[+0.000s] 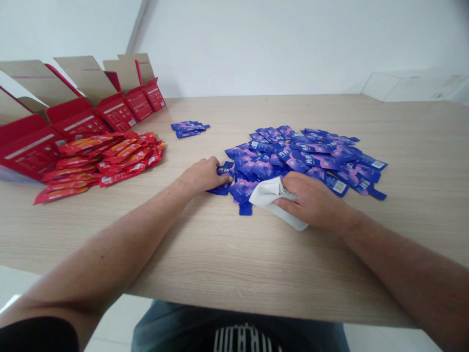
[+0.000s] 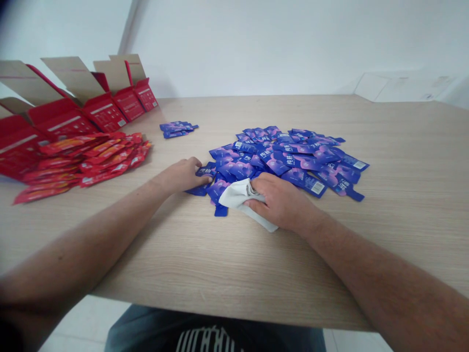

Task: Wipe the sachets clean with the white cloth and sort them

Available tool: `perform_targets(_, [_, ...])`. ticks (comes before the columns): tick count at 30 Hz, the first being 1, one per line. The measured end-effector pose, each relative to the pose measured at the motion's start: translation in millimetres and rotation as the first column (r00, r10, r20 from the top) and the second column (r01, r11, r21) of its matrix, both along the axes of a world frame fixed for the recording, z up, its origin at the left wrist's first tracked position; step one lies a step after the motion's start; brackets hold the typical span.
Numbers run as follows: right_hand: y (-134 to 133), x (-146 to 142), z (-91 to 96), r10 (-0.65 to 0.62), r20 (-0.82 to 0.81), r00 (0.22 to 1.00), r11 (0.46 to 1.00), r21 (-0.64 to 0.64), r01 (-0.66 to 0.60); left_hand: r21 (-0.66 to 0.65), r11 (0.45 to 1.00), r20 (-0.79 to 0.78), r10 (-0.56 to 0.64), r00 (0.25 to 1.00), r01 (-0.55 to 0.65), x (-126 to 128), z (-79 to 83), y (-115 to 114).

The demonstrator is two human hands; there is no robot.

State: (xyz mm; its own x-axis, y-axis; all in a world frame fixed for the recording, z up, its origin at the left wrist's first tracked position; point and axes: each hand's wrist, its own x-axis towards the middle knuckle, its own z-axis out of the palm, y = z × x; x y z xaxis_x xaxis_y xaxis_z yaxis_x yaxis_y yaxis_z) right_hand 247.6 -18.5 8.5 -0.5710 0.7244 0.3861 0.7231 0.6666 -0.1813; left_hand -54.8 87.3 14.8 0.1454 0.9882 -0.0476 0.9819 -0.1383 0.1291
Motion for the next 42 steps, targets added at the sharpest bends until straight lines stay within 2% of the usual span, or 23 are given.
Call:
perform_targets(9, [-1, -1, 1.6, 0.001, 0.010, 1.000, 1.000, -0.002, -0.001, -0.049, 0.999, 0.082, 0.005, 0.997, -0.001, -8, 8.6, 5])
perform_targets(18, [-1, 0, 2.3, 0.020, 0.018, 1.000, 1.000, -0.008, -0.020, -0.081, 0.996, 0.137, 0.058, 0.989, -0.047, -12, 14.9, 6])
perform_targets(23, [-2, -1, 1.8, 0.027, 0.025, 0.999, 1.000, -0.005, -0.027, -0.057, 0.993, 0.184, 0.108, 0.977, -0.099, -24, 35.4, 2])
perform_targets(26, [-2, -1, 3.8, 0.024, 0.023, 0.999, 1.000, 0.003, -0.025, 0.000, 0.997, 0.309, 0.075, 0.948, -0.078, -27, 52.1, -6])
perform_targets(29, [-3, 2, 10.2, -0.012, -0.014, 1.000, 0.999, 0.042, 0.013, 0.039, 0.999, 0.487, -0.050, 0.872, 0.035, -14, 60.8, -23])
perform_targets(31, [-5, 4, 16.5, -0.075, -0.076, 0.994, 0.994, 0.076, 0.081, -0.006, 0.993, 0.632, -0.090, 0.770, 0.121, 2, 57.8, -39])
perform_targets(34, [-9, 5, 25.3, -0.159, -0.173, 0.972, 0.976, 0.119, 0.181, -0.090, 0.967, 0.822, -0.063, 0.567, 0.237, 29, 40.7, -64])
perform_targets(37, [-11, 4, 28.7, -0.181, -0.199, 0.963, 0.965, 0.150, 0.213, -0.143, 0.939, 0.902, -0.006, 0.432, 0.312, 48, 16.8, -83])
perform_targets(39, [-11, 3, 28.3, -0.169, -0.183, 0.968, 0.967, 0.157, 0.198, -0.178, 0.928, 0.923, 0.042, 0.383, 0.327, 54, 2.9, -88])
perform_targets(42, [-10, 1, 26.8, -0.130, -0.153, 0.980, 0.975, 0.162, 0.154, -0.190, 0.923, 0.917, 0.046, 0.396, 0.333, 57, -8.9, -90])
